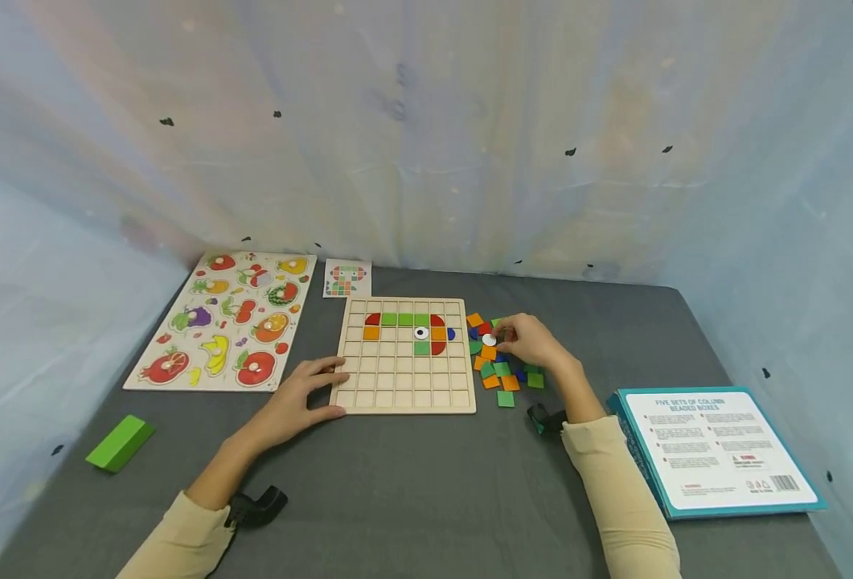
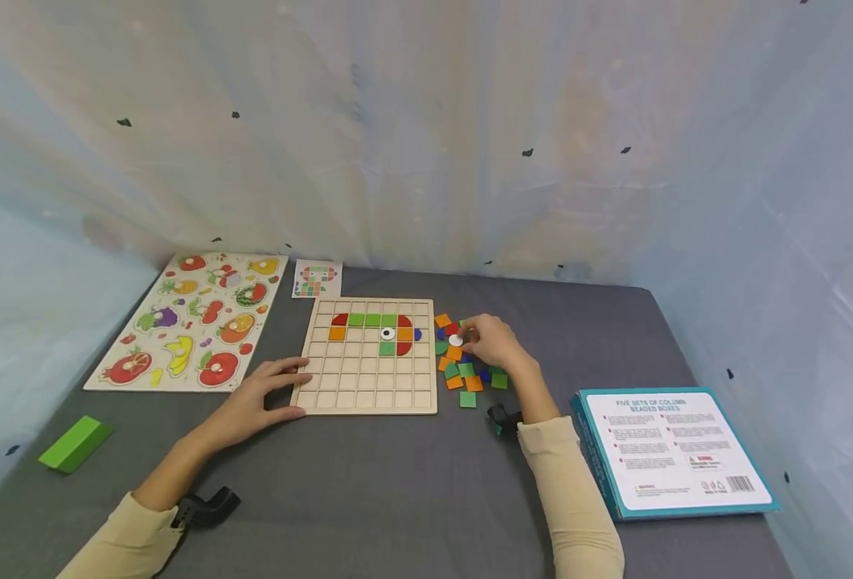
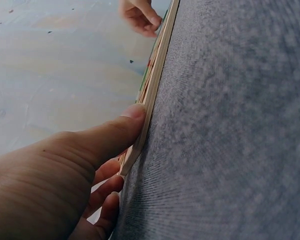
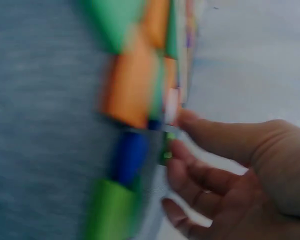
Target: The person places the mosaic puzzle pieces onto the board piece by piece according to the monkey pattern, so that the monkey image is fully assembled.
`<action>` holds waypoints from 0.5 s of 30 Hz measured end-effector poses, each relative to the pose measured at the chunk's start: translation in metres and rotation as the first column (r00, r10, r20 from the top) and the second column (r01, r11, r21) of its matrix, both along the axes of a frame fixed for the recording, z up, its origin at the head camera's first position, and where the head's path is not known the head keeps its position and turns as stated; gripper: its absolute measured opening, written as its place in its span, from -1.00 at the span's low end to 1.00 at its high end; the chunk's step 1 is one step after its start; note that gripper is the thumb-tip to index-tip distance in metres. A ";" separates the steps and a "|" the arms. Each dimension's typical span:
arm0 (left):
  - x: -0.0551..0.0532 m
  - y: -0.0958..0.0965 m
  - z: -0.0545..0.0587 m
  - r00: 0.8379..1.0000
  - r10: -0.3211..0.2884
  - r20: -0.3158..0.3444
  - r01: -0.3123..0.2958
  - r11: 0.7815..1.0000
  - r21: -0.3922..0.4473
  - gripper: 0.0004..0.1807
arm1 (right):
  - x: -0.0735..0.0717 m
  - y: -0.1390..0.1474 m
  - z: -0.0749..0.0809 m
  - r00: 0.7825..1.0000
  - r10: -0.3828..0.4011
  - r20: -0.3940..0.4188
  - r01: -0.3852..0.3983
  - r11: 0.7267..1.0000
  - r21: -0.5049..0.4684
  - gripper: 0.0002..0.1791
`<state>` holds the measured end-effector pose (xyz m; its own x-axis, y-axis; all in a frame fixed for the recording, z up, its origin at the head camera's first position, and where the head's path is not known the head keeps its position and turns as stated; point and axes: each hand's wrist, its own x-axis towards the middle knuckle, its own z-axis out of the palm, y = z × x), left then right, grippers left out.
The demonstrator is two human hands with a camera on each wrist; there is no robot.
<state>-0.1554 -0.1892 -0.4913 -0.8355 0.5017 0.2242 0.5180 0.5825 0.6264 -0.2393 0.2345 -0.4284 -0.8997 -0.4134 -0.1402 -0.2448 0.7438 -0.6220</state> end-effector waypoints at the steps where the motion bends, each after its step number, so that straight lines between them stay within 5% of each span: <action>1: 0.000 0.000 0.000 1.000 0.001 0.000 -0.001 1.000 -0.004 -0.38 | -0.001 0.000 -0.002 1.000 0.005 -0.014 -0.005 1.000 0.003 -0.81; 15: 0.000 0.000 0.001 1.000 0.007 0.008 -0.007 1.000 -0.010 -0.37 | -0.012 -0.020 -0.012 0.986 0.020 -0.163 -0.008 0.997 0.078 -0.87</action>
<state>-0.1552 -0.1897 -0.4900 -0.8407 0.4981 0.2123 0.5088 0.5924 0.6247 -0.2510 0.2141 -0.4400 -0.9073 -0.4198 -0.0230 -0.3494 0.7835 -0.5139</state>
